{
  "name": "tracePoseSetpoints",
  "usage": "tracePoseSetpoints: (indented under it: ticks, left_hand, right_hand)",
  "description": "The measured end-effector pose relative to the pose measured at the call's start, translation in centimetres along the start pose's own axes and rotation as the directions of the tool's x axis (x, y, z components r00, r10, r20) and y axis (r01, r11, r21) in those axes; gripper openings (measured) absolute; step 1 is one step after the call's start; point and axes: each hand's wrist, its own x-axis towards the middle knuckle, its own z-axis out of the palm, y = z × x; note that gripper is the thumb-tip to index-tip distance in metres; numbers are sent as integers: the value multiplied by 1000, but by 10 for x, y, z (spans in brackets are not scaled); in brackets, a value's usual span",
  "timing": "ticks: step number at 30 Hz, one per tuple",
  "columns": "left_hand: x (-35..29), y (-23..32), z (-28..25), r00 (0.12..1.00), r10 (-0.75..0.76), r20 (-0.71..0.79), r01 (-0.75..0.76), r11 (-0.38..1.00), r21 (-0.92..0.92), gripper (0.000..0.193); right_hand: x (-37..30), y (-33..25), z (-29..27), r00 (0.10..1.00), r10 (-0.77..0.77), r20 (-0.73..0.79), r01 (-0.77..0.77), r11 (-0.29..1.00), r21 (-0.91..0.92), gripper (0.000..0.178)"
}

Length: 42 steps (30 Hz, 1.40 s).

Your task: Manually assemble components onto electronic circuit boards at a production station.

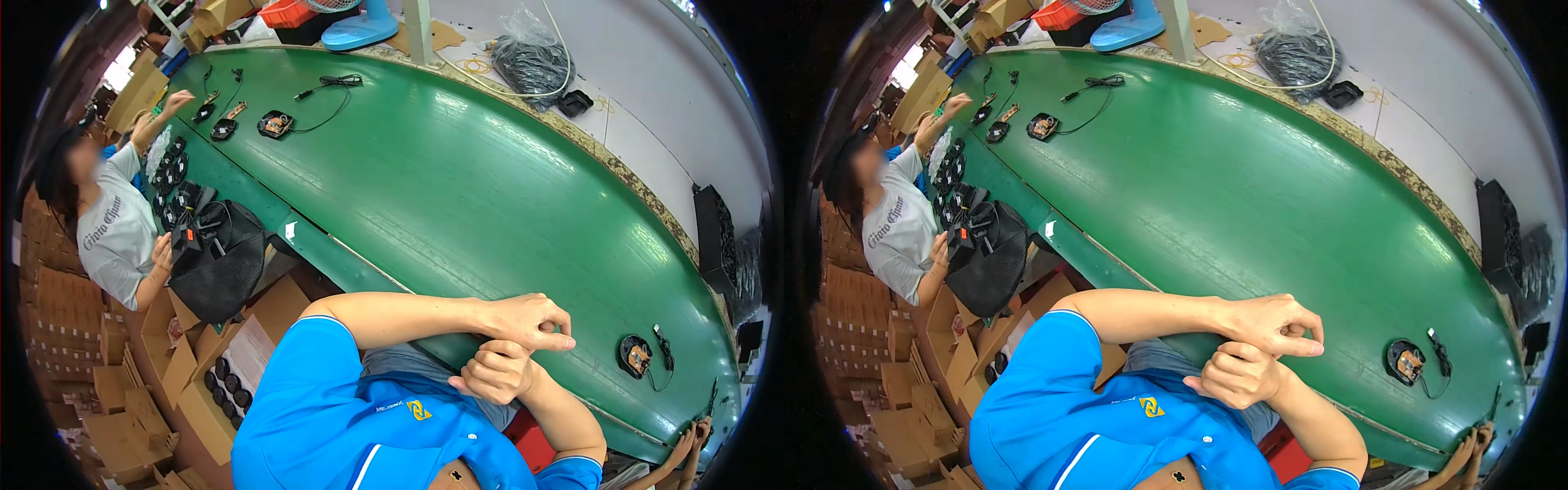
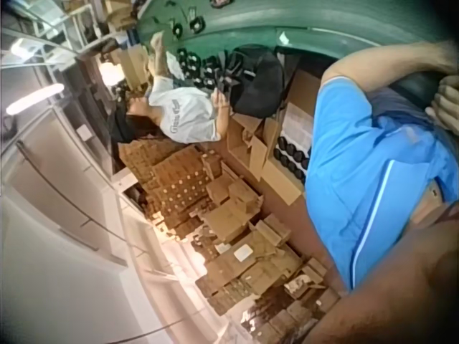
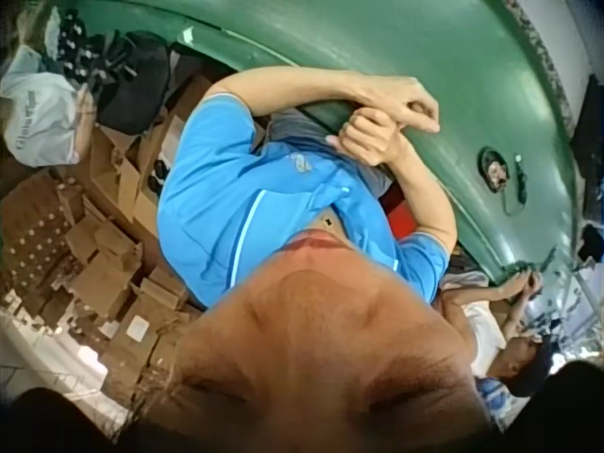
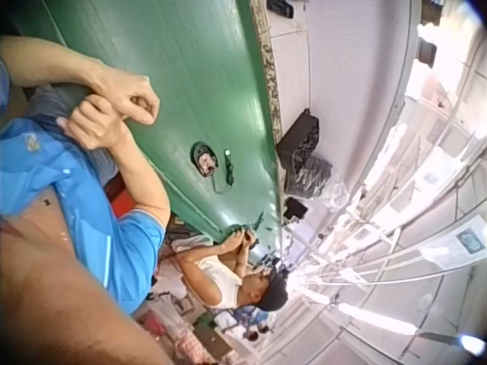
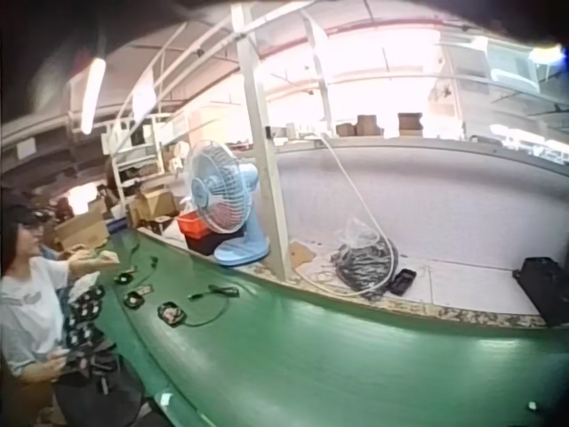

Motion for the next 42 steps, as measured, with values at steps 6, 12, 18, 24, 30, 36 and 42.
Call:
tracePoseSetpoints:
  ticks: [6,12,18,24,30,36,42]
  left_hand:
    - [0,-6,5,998,-39,-41,35,996,-77,36]
    - [-2,-6,9,999,-33,-19,27,966,-257,36]
    - [-1,1,3,999,-42,26,46,986,-163,36]
    - [0,6,0,999,-39,29,41,996,-78,34]
    - [0,-2,4,999,-39,-38,34,990,-137,32]
    - [-1,-6,10,997,-10,-80,-17,943,-332,30]
    - [-1,0,2,998,-53,-18,49,984,-171,30]
  right_hand:
    - [-13,1,-2,999,22,36,-22,1000,2,22]
    - [-11,1,-6,998,-10,57,8,999,38,22]
    - [-7,0,-6,999,5,41,-7,998,57,23]
    - [-2,-1,-9,999,12,36,-13,999,48,23]
    - [-8,3,-7,1000,19,22,-19,1000,14,24]
    - [-9,3,-6,999,22,37,-23,1000,13,24]
    - [-6,0,-1,999,32,18,-32,999,19,25]
